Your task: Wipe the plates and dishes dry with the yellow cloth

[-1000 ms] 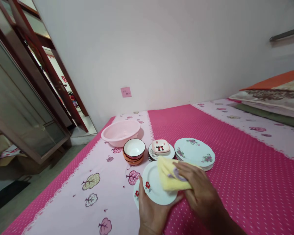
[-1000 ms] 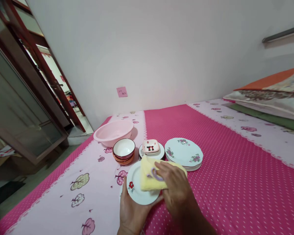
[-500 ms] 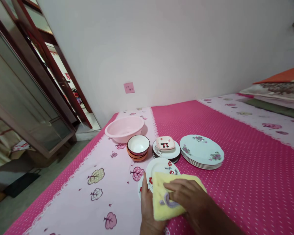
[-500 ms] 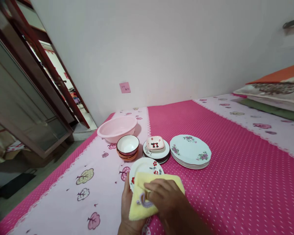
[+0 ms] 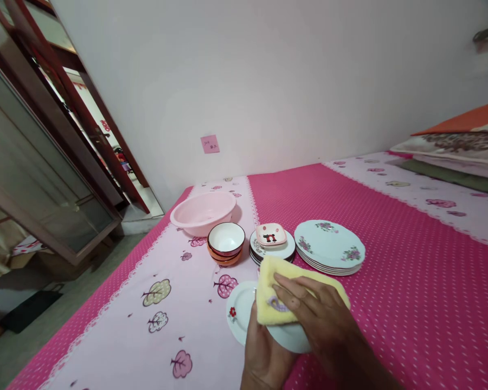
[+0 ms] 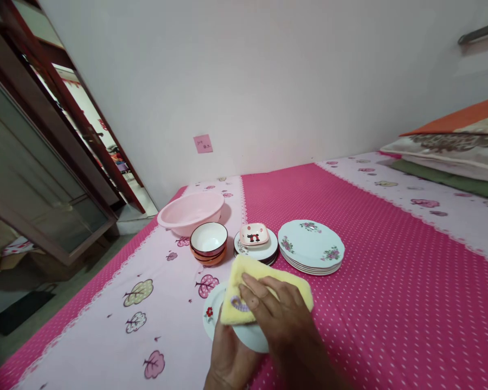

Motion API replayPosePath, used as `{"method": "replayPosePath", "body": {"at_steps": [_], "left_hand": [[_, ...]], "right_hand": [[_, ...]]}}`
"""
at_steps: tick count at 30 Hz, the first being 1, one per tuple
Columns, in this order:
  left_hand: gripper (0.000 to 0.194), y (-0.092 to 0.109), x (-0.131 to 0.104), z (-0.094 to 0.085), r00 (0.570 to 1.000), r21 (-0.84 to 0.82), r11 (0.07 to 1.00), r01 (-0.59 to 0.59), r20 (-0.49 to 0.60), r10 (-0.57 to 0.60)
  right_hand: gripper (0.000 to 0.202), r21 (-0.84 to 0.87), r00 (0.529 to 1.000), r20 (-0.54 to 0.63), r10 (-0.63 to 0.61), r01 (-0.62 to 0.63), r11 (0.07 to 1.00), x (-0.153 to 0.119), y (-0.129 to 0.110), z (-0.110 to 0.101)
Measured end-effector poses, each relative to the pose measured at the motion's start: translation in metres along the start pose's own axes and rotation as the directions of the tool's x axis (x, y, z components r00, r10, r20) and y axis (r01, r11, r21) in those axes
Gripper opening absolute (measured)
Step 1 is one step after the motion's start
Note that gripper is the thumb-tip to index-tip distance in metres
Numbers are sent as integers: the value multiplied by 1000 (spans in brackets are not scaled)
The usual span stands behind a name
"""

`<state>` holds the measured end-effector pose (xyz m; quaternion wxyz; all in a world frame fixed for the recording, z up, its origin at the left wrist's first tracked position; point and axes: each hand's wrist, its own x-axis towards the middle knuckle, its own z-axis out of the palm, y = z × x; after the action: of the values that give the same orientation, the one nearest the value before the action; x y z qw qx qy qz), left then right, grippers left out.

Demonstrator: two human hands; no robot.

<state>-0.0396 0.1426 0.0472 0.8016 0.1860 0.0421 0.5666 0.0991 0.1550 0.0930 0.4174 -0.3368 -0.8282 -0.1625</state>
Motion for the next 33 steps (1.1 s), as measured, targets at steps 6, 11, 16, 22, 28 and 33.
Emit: {"method": "replayPosePath", "body": {"at_steps": [6,11,16,22,28,33], "left_hand": [[63,16,1,10,997,-7,1000,-29,67,30],[65,25,0,4,996,-21,997,-71,48,72],[63,28,1,-5,989,-26,992,-127,-84,124],[69,28,-2,-4,990,4,998,-70,-125,70],[57,4,-17,-16,917,79,991,-104,-379,126],[67,-10,-12,-8,931,98,975,-201,-291,222]], "right_hand": [[45,-66,994,72,78,-73,995,-5,4,3],[44,-153,991,90,96,-81,985,-12,5,10],[34,-82,987,151,54,-42,996,-14,0,6],[31,176,995,100,-6,-12,984,-2,-19,-8],[34,216,996,-4,-92,90,972,4,-32,0],[36,74,995,12,-96,95,993,1,-17,3]]}}
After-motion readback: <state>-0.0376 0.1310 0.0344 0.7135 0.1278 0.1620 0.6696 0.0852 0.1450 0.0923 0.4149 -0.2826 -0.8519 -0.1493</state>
